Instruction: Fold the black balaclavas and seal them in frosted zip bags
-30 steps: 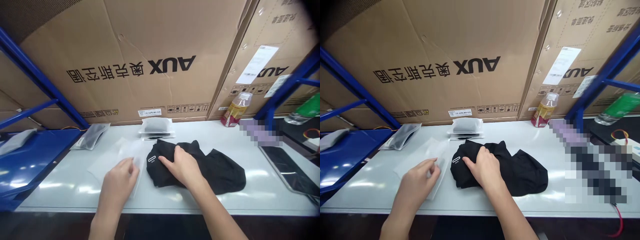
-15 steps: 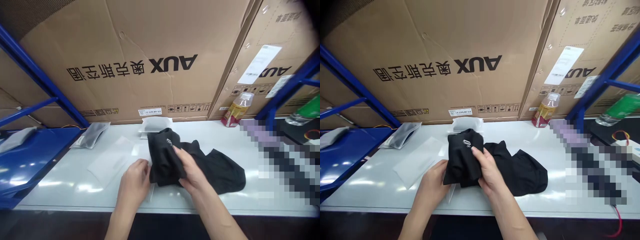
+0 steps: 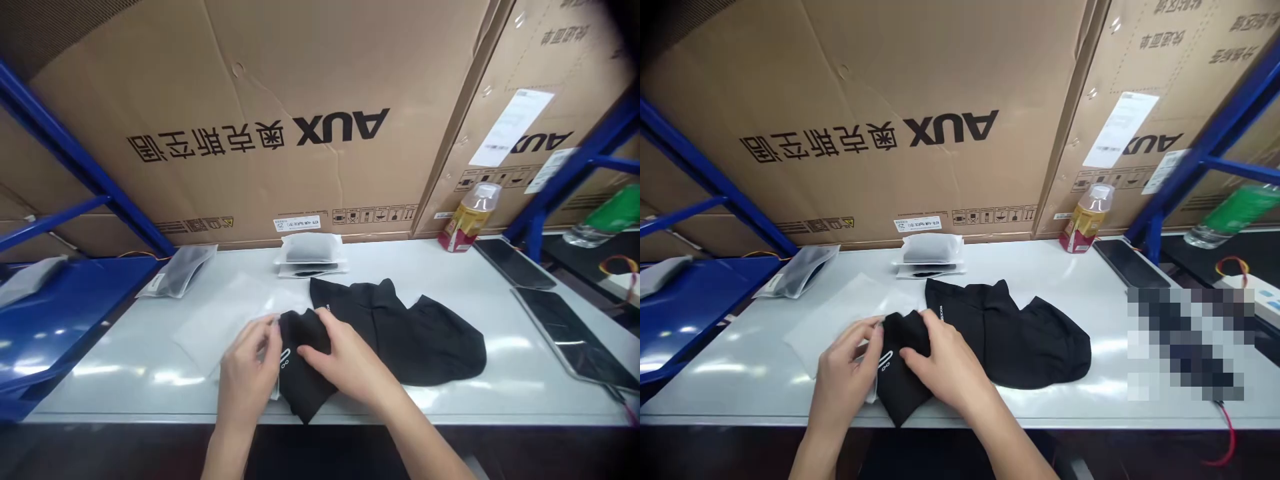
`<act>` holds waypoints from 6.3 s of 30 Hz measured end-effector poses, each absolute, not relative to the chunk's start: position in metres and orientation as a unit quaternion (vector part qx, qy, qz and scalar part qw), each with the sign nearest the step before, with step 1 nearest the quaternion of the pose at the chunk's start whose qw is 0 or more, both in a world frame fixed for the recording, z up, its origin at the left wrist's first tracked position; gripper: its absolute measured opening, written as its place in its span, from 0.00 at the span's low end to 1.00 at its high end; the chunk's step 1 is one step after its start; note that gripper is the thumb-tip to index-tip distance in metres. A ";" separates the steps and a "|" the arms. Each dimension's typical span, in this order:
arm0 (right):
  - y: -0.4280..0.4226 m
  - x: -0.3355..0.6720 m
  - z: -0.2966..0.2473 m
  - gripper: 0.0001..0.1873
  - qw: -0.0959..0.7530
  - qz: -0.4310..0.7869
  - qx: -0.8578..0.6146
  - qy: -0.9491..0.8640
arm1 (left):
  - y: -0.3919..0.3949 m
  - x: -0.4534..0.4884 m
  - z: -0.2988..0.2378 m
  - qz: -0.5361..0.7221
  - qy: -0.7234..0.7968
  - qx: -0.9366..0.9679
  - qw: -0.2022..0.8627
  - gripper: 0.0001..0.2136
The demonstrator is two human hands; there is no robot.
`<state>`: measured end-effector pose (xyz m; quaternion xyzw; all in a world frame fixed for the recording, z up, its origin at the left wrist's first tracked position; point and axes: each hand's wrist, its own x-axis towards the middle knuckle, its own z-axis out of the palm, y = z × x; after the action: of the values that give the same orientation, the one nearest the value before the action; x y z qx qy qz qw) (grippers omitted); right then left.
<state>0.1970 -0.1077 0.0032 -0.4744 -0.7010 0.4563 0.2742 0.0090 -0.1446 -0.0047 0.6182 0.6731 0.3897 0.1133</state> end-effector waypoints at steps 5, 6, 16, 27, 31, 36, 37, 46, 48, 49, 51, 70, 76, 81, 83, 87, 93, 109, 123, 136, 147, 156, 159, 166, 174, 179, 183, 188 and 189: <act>-0.095 0.189 -0.016 0.21 0.352 0.444 -0.550 -0.613 | -0.157 0.005 -0.004 0.329 0.650 0.670 0.140 0.17; -0.094 0.186 -0.019 0.24 0.369 0.430 -0.561 -0.603 | -0.160 0.005 -0.004 0.323 0.650 0.674 0.141 0.17; -0.119 0.203 -0.011 0.28 0.292 0.175 -0.371 -0.864 | -0.161 0.016 -0.017 0.396 0.664 0.603 0.196 0.16; -0.112 0.183 -0.020 0.22 0.238 0.012 -0.372 -0.897 | -0.158 0.007 0.001 0.368 0.635 0.637 0.234 0.17; -0.120 0.181 -0.023 0.17 0.239 -0.033 -0.279 -0.929 | -0.160 0.004 0.000 0.381 0.637 0.630 0.227 0.17; -0.117 0.183 -0.020 0.18 0.254 0.026 -0.341 -0.905 | -0.162 -0.001 -0.009 0.362 0.625 0.635 0.275 0.17; -0.116 0.182 -0.018 0.19 0.268 0.051 -0.375 -0.886 | -0.163 -0.002 -0.010 0.363 0.625 0.632 0.280 0.17; -0.119 0.180 -0.010 0.16 0.378 0.207 -0.436 -0.790 | -0.161 0.000 -0.017 0.428 0.623 0.583 0.298 0.17; -0.122 0.180 -0.012 0.17 0.381 0.198 -0.423 -0.798 | -0.159 0.000 -0.017 0.447 0.618 0.571 0.305 0.17; -0.124 0.180 -0.014 0.19 0.376 0.180 -0.416 -0.808 | -0.158 0.000 -0.017 0.456 0.615 0.564 0.309 0.17; -0.127 0.179 -0.019 0.23 0.340 0.125 -0.392 -0.845 | -0.158 0.000 -0.014 0.467 0.613 0.554 0.315 0.17; -0.105 0.203 0.009 0.17 0.287 0.234 -0.442 -0.817 | -0.174 -0.005 -0.014 0.392 0.645 0.601 0.263 0.16; -0.102 0.194 0.015 0.30 0.136 0.274 -0.612 -0.729 | -0.175 -0.008 -0.029 0.348 0.646 0.630 0.257 0.27; -0.114 0.173 0.011 0.19 0.230 0.378 -0.554 -0.705 | -0.181 0.002 -0.024 0.379 0.619 0.617 0.305 0.26; -0.119 0.167 0.004 0.18 0.296 0.436 -0.533 -0.662 | -0.184 0.007 -0.022 0.384 0.611 0.621 0.305 0.26; -0.126 0.163 -0.008 0.19 0.393 0.437 -0.520 -0.620 | -0.182 0.008 -0.027 0.377 0.619 0.625 0.289 0.27; -0.121 0.171 -0.009 0.24 0.476 0.438 -0.486 -0.587 | -0.172 0.003 -0.042 0.314 0.646 0.641 0.270 0.30; -0.086 0.195 -0.012 0.31 0.531 0.620 -0.414 -0.404 | -0.168 0.008 -0.038 0.322 0.660 0.635 0.240 0.32; -0.083 0.227 -0.012 0.28 0.568 0.716 -0.356 -0.194 | -0.152 0.023 -0.026 0.270 0.671 0.671 0.165 0.08; -0.118 0.180 -0.035 0.35 0.552 0.548 -0.475 -0.413 | -0.154 0.011 -0.021 0.430 0.636 0.616 0.176 0.13; -0.116 0.198 -0.022 0.33 0.409 0.269 -0.517 -0.702 | -0.155 0.019 -0.017 0.345 0.654 0.649 0.178 0.11; -0.080 0.204 0.001 0.35 0.155 0.118 -0.415 -0.889 | -0.121 0.003 -0.009 0.261 0.667 0.664 0.214 0.09; -0.082 0.205 0.004 0.43 0.115 0.119 -0.377 -0.911 | -0.113 -0.003 -0.012 0.290 0.649 0.668 0.219 0.11; -0.085 0.189 0.006 0.29 0.094 0.083 -0.336 -0.933 | -0.121 0.008 -0.026 0.384 0.584 0.675 0.237 0.12; -0.094 0.208 0.011 0.31 0.158 0.084 -0.279 -0.943 | -0.146 0.000 -0.038 0.383 0.627 0.617 0.282 0.24; -0.104 0.220 0.000 0.45 0.079 0.049 -0.221 -0.971 | -0.154 0.000 -0.030 0.319 0.659 0.621 0.280 0.25; -0.091 0.211 -0.007 0.33 0.069 0.005 -0.196 -0.978 | -0.153 0.005 -0.032 0.336 0.670 0.608 0.263 0.23; -0.082 0.204 -0.006 0.24 0.109 0.035 -0.117 -0.987 | -0.153 0.010 -0.041 0.386 0.658 0.587 0.269 0.23; -0.084 0.203 -0.006 0.22 0.113 0.044 -0.110 -0.986 | -0.154 0.011 -0.042 0.389 0.653 0.587 0.279 0.23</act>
<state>0.2026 -0.0837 -0.0061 -0.1103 -0.9865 0.0440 0.1131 0.0107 -0.1535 -0.0416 0.5870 0.6532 0.3887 0.2787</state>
